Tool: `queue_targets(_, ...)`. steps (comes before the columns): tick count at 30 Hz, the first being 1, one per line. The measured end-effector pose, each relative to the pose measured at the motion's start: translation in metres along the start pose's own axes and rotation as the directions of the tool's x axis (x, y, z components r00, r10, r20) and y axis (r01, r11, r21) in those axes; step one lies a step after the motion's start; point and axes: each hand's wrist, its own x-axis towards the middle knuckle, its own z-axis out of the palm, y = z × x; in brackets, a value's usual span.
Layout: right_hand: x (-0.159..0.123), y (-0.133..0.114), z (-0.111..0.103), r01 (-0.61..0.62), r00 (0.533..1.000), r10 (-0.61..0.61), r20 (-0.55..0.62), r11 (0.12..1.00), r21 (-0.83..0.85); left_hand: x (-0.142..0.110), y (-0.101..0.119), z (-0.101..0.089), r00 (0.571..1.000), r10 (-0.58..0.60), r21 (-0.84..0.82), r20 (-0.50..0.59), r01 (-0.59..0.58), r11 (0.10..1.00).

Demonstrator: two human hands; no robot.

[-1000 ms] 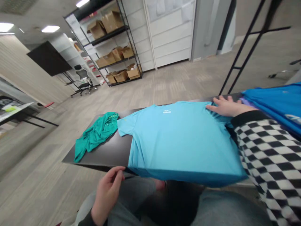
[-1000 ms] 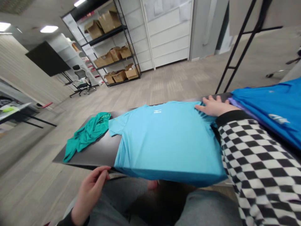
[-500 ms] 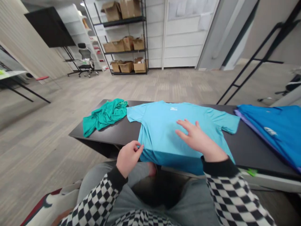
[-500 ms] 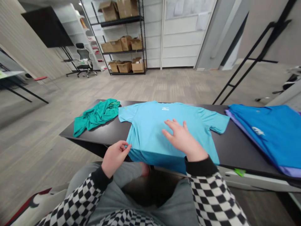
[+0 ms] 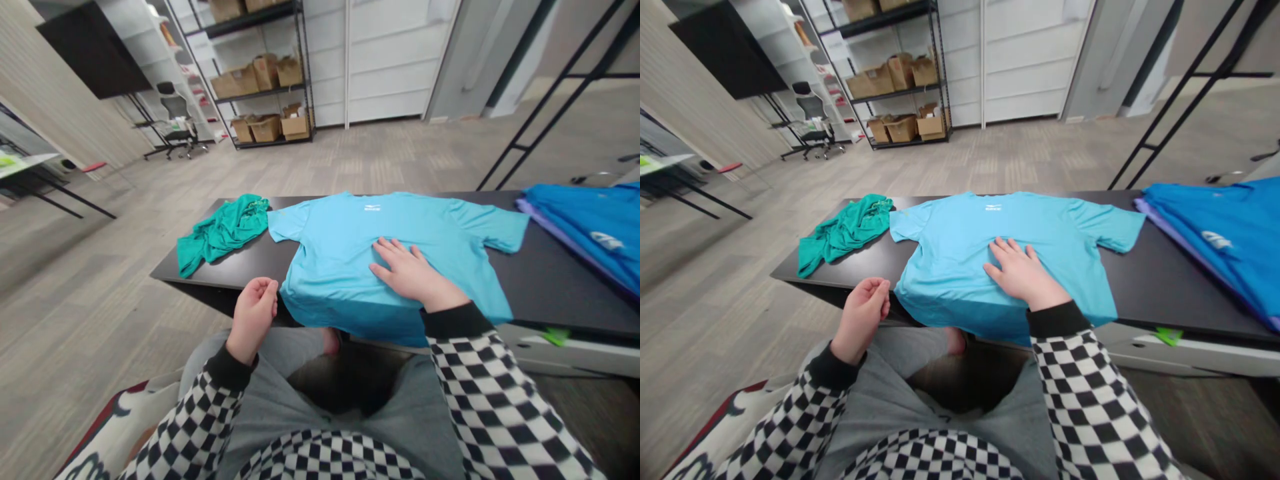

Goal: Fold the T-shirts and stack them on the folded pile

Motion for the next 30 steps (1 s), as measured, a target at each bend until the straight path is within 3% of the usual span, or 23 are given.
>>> queue_targets(3, -0.002, 0.000, 0.003, 0.013, 0.999, -0.013, -0.033, 1.000, 0.001, -0.012, -0.015, 0.000, 0.995, 0.074, 0.105, -0.068, -0.066, 0.992)
queue_targets(9, -0.019, -0.004, -0.006, 0.048, 0.989, -0.047, -0.141, 0.999, 0.006, -0.024, -0.034, 0.006, 0.978, 0.200, 0.331, -0.053, -0.172, 0.928)
queue_targets(17, -0.044, 0.013, 0.003, 0.007, 0.997, -0.009, -0.080, 1.000, -0.023, -0.014, -0.033, 0.006, 0.981, 0.190, 0.328, -0.049, -0.164, 0.930)
queue_targets(24, -0.049, 0.018, -0.003, 0.008, 0.988, -0.013, -0.153, 0.999, -0.036, -0.019, -0.032, 0.001, 0.964, 0.262, 0.148, -0.034, -0.255, 0.956)
queue_targets(30, -0.052, 0.031, -0.006, -0.030, 0.985, 0.025, -0.173, 0.999, -0.022, -0.022, -0.053, 0.007, 0.996, 0.041, -0.178, -0.077, -0.054, 0.982)
